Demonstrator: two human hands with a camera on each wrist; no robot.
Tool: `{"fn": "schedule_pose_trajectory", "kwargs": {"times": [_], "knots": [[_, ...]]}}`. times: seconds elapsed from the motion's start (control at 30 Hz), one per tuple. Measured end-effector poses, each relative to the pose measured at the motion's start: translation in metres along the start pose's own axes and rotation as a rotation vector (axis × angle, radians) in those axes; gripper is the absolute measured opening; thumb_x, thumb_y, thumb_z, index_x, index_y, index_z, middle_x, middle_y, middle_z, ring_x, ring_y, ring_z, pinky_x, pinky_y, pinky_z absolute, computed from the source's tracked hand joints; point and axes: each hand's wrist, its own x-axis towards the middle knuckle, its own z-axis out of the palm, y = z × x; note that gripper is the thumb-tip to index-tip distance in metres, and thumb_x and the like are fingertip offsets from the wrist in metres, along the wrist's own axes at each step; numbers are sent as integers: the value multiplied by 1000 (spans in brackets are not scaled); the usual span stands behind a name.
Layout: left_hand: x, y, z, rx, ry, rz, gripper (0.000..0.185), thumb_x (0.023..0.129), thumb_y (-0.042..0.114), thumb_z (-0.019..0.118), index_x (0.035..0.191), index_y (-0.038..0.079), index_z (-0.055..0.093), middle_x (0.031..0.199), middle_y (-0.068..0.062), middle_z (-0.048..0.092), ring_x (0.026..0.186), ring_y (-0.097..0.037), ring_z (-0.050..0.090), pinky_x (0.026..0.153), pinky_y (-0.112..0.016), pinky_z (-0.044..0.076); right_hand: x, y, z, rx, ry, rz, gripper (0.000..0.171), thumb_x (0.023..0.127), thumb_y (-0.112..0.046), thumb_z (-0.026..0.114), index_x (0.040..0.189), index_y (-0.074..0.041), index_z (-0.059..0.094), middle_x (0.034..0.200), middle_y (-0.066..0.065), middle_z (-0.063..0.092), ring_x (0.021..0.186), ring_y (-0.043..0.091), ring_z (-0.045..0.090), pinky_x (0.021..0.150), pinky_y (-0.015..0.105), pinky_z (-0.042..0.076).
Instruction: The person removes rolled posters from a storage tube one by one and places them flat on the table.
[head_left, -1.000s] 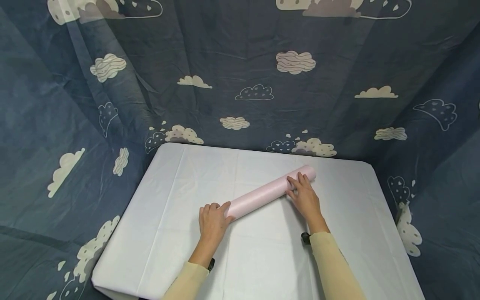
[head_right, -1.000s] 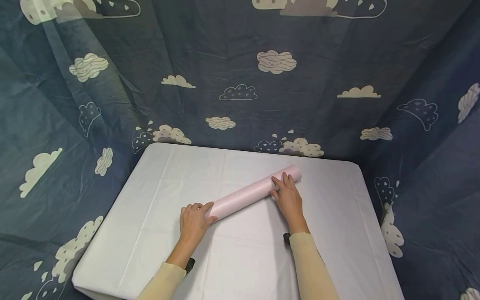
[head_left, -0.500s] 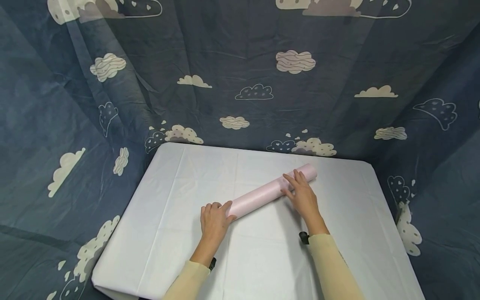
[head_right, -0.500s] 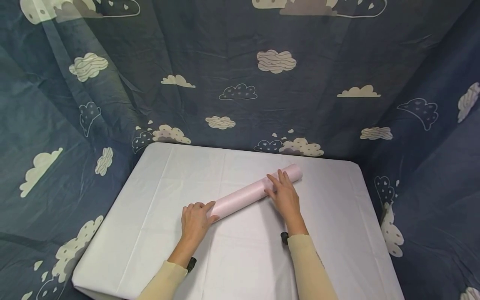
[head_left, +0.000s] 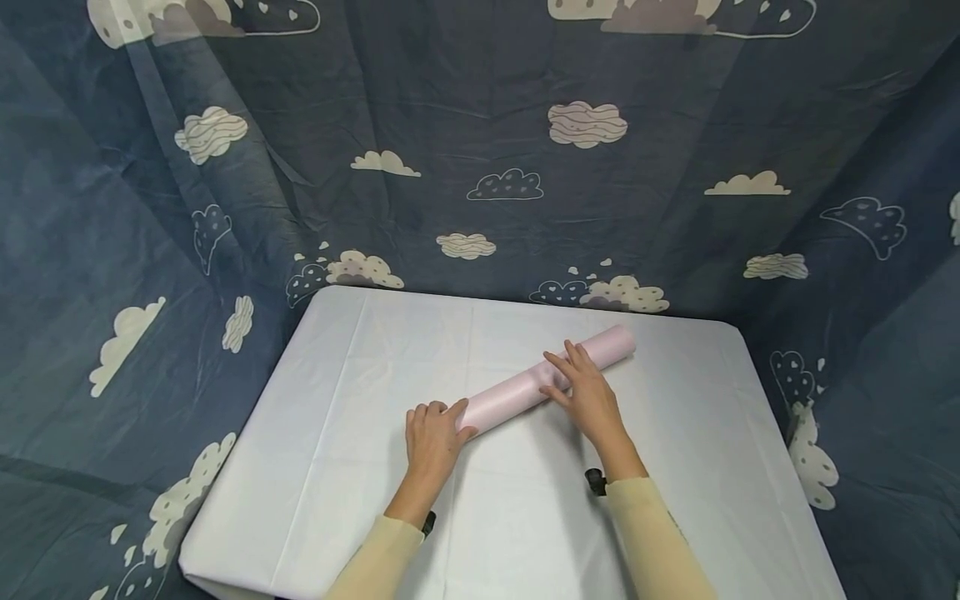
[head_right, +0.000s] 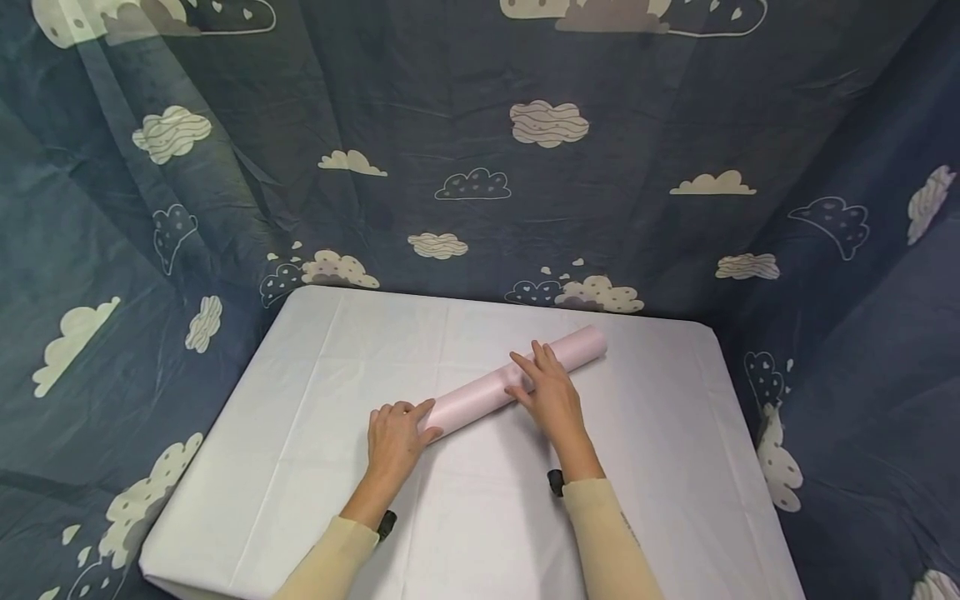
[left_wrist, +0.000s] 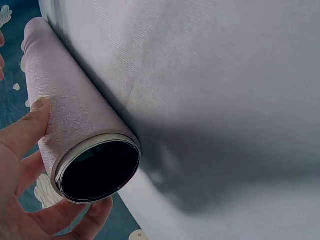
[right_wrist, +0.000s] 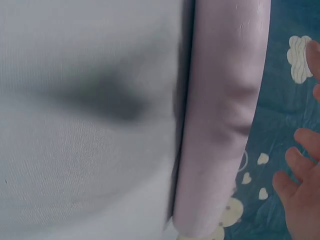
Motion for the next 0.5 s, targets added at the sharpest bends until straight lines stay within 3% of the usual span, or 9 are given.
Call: {"fn": "schedule_pose_trajectory", "kwargs": {"times": [0.23, 0.5], "knots": [[5, 3, 3, 3, -34, 10, 54, 82, 54, 82, 131, 33, 77, 109, -8, 78, 88, -28, 64, 79, -36, 41, -5, -12, 6, -2, -24, -66, 78, 84, -35, 91, 154, -28, 57, 171, 14, 40, 159, 39, 36, 116, 67, 44], [11, 9, 6, 15, -87, 2, 53, 85, 56, 79, 133, 35, 75, 110, -6, 77, 89, -26, 62, 81, -36, 40, -8, -20, 16, 2, -48, -112, 75, 82, -38, 91, 150, -28, 61, 169, 10, 44, 159, 35, 37, 116, 64, 45]]}}
